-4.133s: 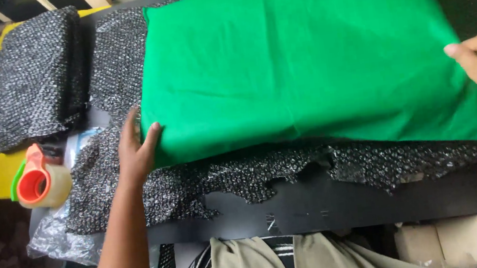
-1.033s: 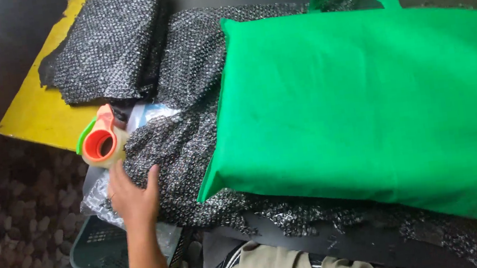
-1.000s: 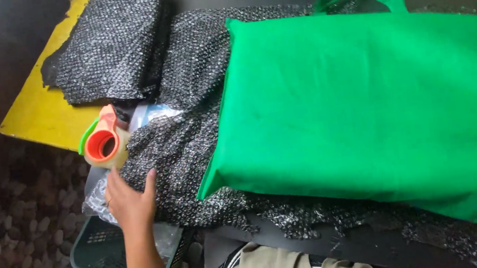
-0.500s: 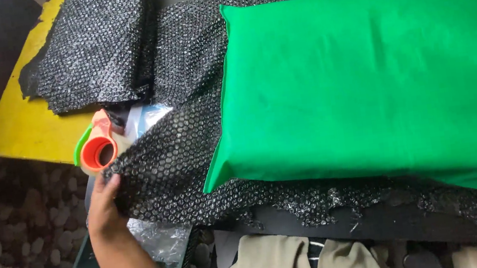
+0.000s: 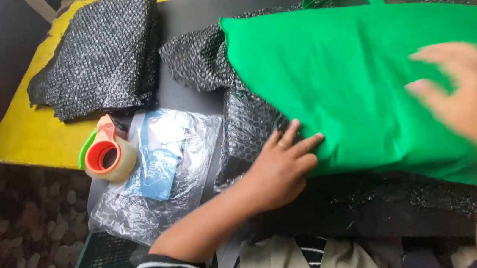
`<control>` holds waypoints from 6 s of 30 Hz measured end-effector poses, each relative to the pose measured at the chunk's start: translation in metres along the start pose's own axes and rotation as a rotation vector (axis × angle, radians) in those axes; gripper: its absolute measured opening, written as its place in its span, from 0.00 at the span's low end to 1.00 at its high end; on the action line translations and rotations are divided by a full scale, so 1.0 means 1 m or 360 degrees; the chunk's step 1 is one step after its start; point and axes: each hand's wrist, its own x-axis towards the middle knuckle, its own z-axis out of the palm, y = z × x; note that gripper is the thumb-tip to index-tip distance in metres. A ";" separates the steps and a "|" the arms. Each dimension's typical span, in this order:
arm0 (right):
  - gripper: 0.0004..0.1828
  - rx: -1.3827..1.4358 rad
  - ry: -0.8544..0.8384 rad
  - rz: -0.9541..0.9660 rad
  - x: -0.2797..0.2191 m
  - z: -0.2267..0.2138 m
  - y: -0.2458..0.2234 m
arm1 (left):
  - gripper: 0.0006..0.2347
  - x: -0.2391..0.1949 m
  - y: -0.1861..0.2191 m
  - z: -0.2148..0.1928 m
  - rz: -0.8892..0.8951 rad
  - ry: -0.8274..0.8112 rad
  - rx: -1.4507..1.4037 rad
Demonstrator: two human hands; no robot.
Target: Dusting a green tote bag and wrapping it in black bubble wrap before securing it with adhesive tape.
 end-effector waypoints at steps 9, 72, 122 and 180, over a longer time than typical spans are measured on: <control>0.16 0.0952 -0.0870 -0.0631 0.032 0.084 -0.177 | 0.17 -0.019 0.018 -0.021 0.0275 0.0257 -0.0128; 0.06 0.0855 -0.0327 0.0506 -0.089 -0.006 -0.141 | 0.46 0.065 -0.108 -0.046 -0.0939 -0.0050 0.0519; 0.41 0.0029 -0.1309 0.1401 -0.106 0.052 0.237 | 0.58 0.047 -0.093 -0.075 -0.1263 -0.0437 0.0370; 0.33 0.0613 -0.1798 -0.0495 -0.049 0.045 -0.226 | 0.08 0.032 -0.143 -0.035 -0.1177 0.0675 -0.0878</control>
